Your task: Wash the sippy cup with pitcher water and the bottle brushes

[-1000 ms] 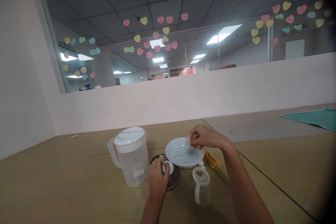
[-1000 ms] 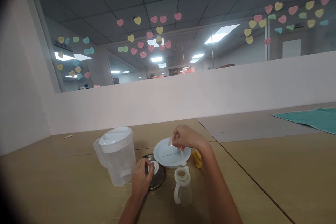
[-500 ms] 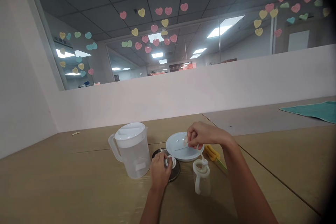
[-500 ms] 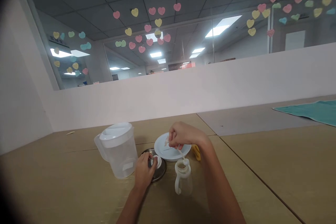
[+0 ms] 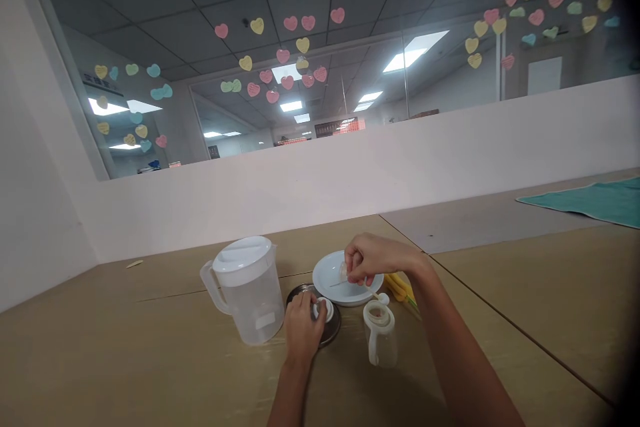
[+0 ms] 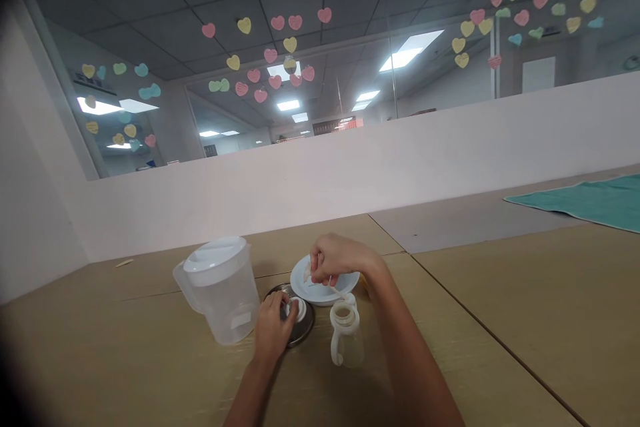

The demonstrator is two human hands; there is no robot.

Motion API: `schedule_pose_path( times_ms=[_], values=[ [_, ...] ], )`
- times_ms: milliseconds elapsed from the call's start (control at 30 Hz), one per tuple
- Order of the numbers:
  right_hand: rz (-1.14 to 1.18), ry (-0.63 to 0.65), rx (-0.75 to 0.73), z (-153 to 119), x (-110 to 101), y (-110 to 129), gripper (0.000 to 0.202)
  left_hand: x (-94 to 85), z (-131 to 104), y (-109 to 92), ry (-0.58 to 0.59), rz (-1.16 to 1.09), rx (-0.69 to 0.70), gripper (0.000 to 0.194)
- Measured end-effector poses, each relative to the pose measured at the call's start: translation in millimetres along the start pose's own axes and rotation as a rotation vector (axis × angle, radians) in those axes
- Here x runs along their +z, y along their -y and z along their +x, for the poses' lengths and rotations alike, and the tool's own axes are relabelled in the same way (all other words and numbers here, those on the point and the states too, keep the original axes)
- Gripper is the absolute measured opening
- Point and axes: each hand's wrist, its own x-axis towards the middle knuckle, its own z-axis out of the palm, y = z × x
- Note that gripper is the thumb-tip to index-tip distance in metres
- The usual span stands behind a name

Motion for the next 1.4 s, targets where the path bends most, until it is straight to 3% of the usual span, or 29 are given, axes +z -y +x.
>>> schedule_pose_path(
  times_ms=[467, 633, 733, 833, 1033, 1400],
  values=[
    [-0.035, 0.066, -0.037, 2, 7, 11, 0.012, 1.5, -1, 0, 0.047, -0.001, 0.011, 0.019],
    [-0.140, -0.024, 0.054, 7, 8, 2, 0.013, 2.1, -2, 1, 0.080, 0.009, -0.013, 0.020],
    [-0.167, -0.090, 0.120, 11, 7, -5, 0.036, 2.9, -2, 2, 0.092, 0.017, -0.015, 0.020],
    [-0.169, -0.069, 0.107, 15, 7, -9, 0.052, 3.6, -2, 2, 0.099, 0.018, -0.006, 0.020],
    [-0.243, 0.001, 0.207, 20, 7, -9, 0.023, 3.0, -2, 1, 0.108, 0.021, 0.003, 0.020],
    [-0.354, -0.094, 0.321, 10, 1, -4, 0.048, 0.5, -2, 0, 0.138, 0.048, 0.004, 0.020]
  ],
)
